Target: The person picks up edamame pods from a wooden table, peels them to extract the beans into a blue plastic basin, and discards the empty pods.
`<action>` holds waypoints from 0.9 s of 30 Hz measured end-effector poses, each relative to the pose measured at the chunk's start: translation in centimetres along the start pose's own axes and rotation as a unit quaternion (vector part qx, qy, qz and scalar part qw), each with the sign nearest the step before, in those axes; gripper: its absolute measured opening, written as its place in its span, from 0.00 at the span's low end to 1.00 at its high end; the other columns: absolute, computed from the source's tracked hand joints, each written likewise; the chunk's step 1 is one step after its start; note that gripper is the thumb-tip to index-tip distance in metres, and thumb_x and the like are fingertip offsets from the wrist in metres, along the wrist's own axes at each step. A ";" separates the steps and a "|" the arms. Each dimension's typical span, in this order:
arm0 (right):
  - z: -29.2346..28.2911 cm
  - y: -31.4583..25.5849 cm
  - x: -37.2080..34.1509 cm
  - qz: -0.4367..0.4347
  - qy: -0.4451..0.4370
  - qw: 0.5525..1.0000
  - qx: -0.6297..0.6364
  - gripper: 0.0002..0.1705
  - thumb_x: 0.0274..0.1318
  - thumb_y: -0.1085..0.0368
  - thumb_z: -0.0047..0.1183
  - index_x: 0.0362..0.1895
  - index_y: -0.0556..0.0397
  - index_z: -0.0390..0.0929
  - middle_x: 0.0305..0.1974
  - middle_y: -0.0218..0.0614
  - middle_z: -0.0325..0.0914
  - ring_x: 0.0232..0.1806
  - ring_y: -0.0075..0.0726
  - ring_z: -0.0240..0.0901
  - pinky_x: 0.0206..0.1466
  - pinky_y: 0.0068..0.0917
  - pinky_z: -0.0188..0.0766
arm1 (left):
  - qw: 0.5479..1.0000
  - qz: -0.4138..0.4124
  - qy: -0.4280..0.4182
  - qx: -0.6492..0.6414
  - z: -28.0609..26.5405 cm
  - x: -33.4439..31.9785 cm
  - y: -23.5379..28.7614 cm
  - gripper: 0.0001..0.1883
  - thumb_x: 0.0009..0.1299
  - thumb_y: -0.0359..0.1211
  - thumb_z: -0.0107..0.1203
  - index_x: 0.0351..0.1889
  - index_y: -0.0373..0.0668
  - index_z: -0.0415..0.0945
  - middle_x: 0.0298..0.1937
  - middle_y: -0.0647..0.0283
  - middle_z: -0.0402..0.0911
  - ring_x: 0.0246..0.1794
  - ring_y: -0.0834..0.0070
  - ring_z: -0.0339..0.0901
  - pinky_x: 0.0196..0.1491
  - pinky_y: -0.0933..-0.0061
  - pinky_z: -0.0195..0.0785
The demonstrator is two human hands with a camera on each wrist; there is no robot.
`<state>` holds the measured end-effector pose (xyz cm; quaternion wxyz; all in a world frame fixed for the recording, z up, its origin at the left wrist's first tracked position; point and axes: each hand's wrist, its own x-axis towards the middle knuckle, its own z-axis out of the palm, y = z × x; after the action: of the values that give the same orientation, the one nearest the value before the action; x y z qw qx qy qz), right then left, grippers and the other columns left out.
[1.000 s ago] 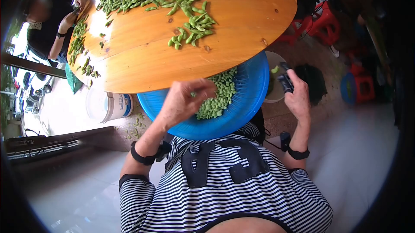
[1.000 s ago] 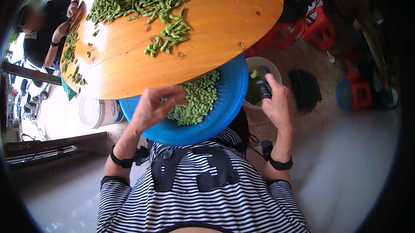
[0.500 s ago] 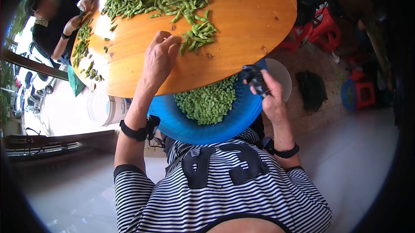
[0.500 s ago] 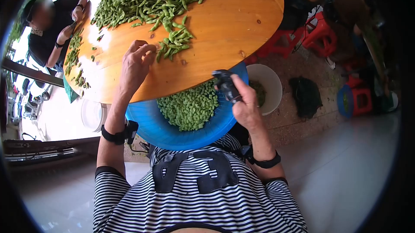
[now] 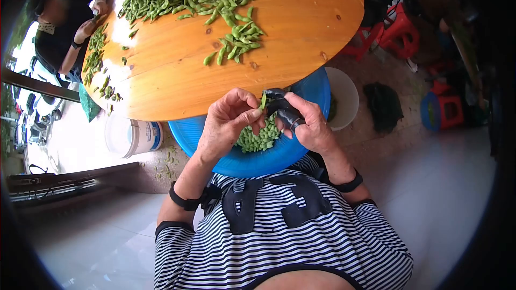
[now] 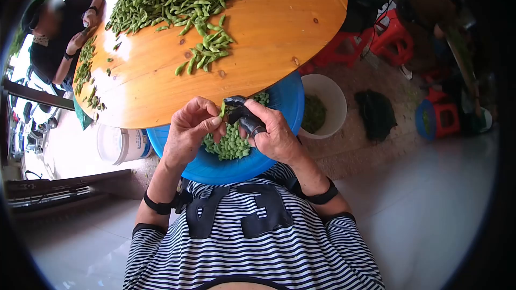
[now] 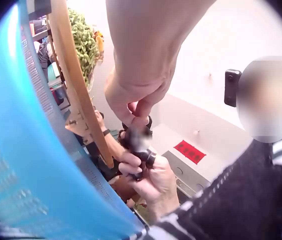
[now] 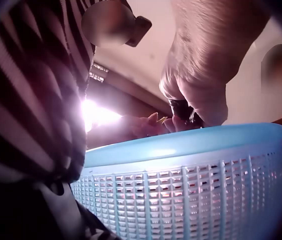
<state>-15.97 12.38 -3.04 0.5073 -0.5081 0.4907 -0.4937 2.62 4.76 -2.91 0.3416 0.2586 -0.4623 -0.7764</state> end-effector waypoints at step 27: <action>-0.3 -0.2 -0.9 0.096 -0.025 0.989 0.111 0.18 0.45 0.79 0.36 0.37 0.59 0.77 0.19 0.22 0.62 0.17 0.12 0.55 0.17 0.15 0.49 | 0.988 0.043 0.063 0.137 0.9 -0.4 -1.8 0.07 0.63 0.18 0.60 0.31 0.37 0.73 0.30 0.70 0.78 0.23 0.90 0.69 0.25 0.86 0.62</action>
<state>-16.31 13.28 -2.81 0.6177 -0.4111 0.4662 -0.4817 1.71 6.19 -4.10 0.3647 0.3311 -0.5527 -0.6722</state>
